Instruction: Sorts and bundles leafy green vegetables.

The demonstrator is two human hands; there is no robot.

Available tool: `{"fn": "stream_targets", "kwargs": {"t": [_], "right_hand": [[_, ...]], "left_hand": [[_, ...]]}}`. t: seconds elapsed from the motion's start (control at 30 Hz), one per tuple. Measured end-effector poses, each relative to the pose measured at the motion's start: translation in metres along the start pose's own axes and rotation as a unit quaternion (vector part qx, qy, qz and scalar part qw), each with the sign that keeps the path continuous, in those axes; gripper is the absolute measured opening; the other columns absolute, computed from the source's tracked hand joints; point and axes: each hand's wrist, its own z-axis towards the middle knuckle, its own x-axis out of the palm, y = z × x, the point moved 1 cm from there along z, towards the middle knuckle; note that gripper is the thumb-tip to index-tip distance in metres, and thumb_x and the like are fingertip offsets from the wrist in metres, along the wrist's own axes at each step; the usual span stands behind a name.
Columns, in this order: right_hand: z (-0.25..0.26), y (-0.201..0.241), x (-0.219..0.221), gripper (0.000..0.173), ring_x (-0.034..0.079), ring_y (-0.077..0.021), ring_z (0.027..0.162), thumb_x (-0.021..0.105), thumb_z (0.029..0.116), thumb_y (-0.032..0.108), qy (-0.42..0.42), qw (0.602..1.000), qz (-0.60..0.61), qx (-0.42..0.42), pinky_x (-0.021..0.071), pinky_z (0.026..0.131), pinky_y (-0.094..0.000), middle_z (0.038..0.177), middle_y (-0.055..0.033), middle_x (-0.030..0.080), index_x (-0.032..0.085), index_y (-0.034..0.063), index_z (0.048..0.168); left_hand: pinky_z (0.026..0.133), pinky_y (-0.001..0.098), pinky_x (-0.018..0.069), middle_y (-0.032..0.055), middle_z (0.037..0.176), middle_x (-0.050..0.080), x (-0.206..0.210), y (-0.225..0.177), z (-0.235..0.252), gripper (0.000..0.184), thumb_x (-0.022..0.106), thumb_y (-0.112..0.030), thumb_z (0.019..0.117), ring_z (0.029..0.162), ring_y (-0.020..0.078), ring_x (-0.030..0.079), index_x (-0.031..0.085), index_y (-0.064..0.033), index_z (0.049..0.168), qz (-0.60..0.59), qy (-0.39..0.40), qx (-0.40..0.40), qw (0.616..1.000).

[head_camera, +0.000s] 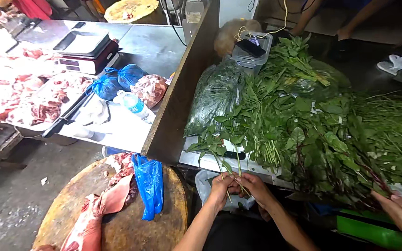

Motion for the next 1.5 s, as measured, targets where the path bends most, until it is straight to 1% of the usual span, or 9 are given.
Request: {"fn": "stream_targets", "kwargs": {"t": [0.4,0.5,0.67,0.77,0.93,1.1,1.23,1.33,1.5], "right_hand": [[-0.010,0.004,-0.013,0.023,0.069,-0.0145,0.066,0.055,0.1051,0.015,0.092,0.994,-0.039,0.051,0.0586,0.058,-0.0293,0.089,-0.0070,0.073,0.062,0.0000,0.122],[-0.007,-0.001,-0.007,0.020,0.066,-0.0128,0.063,0.058,0.1038,0.014,0.056,0.997,-0.035,0.045,0.0565,0.056,-0.0273,0.086,-0.0060,0.070,0.064,-0.0005,0.116],[-0.002,-0.009,-0.004,0.020,0.066,-0.0137,0.063,0.056,0.1041,0.014,0.026,1.000,0.006,0.011,0.0576,0.057,-0.0284,0.086,-0.0065,0.069,0.063,-0.0006,0.115],[-0.001,-0.013,-0.005,0.020,0.066,-0.0131,0.065,0.052,0.1046,0.016,0.068,0.996,0.050,-0.004,0.0574,0.059,-0.0281,0.086,-0.0053,0.069,0.062,0.0014,0.115],[0.001,-0.023,-0.004,0.023,0.063,-0.0084,0.064,0.050,0.1037,0.018,0.152,0.981,0.115,-0.019,0.0560,0.059,-0.0248,0.084,-0.0008,0.068,0.064,0.0059,0.118],[0.004,-0.031,0.001,0.021,0.062,-0.0071,0.063,0.054,0.1019,0.023,0.213,0.960,0.178,-0.017,0.0550,0.059,-0.0248,0.080,0.0023,0.066,0.065,0.0113,0.116],[0.007,-0.035,0.012,0.022,0.058,-0.0074,0.057,0.043,0.1060,0.020,0.186,0.956,0.224,0.038,0.0518,0.051,-0.0233,0.077,0.0011,0.062,0.062,0.0111,0.110],[0.006,-0.036,0.023,0.025,0.054,-0.0090,0.053,0.038,0.1097,0.019,0.090,0.968,0.212,0.102,0.0488,0.047,-0.0240,0.074,-0.0009,0.059,0.060,0.0074,0.114],[0.001,-0.038,0.029,0.029,0.060,-0.0135,0.054,0.040,0.1114,0.024,0.037,0.989,0.084,0.117,0.0539,0.049,-0.0292,0.073,-0.0043,0.063,0.058,0.0032,0.122]], "left_hand": [[0.064,0.0354,0.0631,0.0129,0.081,0.072,-0.003,-0.016,0.002,0.012,0.056,-0.007,0.1050,0.067,0.0207,0.073,0.059,0.0043,0.103,0.084,-0.059,0.045,0.994],[0.063,0.0371,0.0637,0.0137,0.081,0.071,-0.001,-0.015,-0.001,0.013,0.055,-0.007,0.1052,0.067,0.0220,0.073,0.059,0.0053,0.104,0.080,-0.077,0.068,0.991],[0.074,0.0377,0.0642,0.0140,0.092,0.073,-0.004,-0.011,-0.004,0.012,0.055,-0.002,0.1025,0.078,0.0218,0.074,0.063,0.0064,0.107,0.071,-0.051,0.139,0.986],[0.078,0.0374,0.0635,0.0143,0.096,0.072,-0.005,-0.012,-0.004,0.020,0.055,0.002,0.1004,0.082,0.0214,0.073,0.064,0.0079,0.116,0.067,-0.024,0.147,0.987],[0.069,0.0330,0.0625,0.0119,0.086,0.072,-0.002,-0.012,0.000,0.013,0.056,0.000,0.1014,0.072,0.0181,0.072,0.062,0.0058,0.111,0.032,-0.046,0.133,0.990],[0.066,0.0247,0.0565,0.0065,0.085,0.070,-0.001,-0.006,0.004,0.033,0.035,-0.013,0.1109,0.070,0.0099,0.066,0.064,0.0025,0.110,0.032,-0.007,0.110,0.993],[0.074,0.0302,0.0588,0.0107,0.092,0.074,0.004,0.009,0.011,0.066,0.010,-0.032,0.1136,0.082,0.0163,0.071,0.065,0.0020,0.109,0.024,-0.007,0.068,0.997],[0.064,0.0324,0.0563,0.0117,0.083,0.072,0.007,0.017,0.020,0.074,0.007,-0.044,0.1126,0.072,0.0196,0.069,0.065,0.0002,0.102,-0.033,-0.091,0.001,0.995],[0.071,0.0351,0.0583,0.0115,0.083,0.069,0.002,0.023,0.027,0.077,0.004,-0.050,0.1107,0.074,0.0210,0.069,0.061,0.0017,0.106,-0.046,-0.074,0.013,0.996]]}}
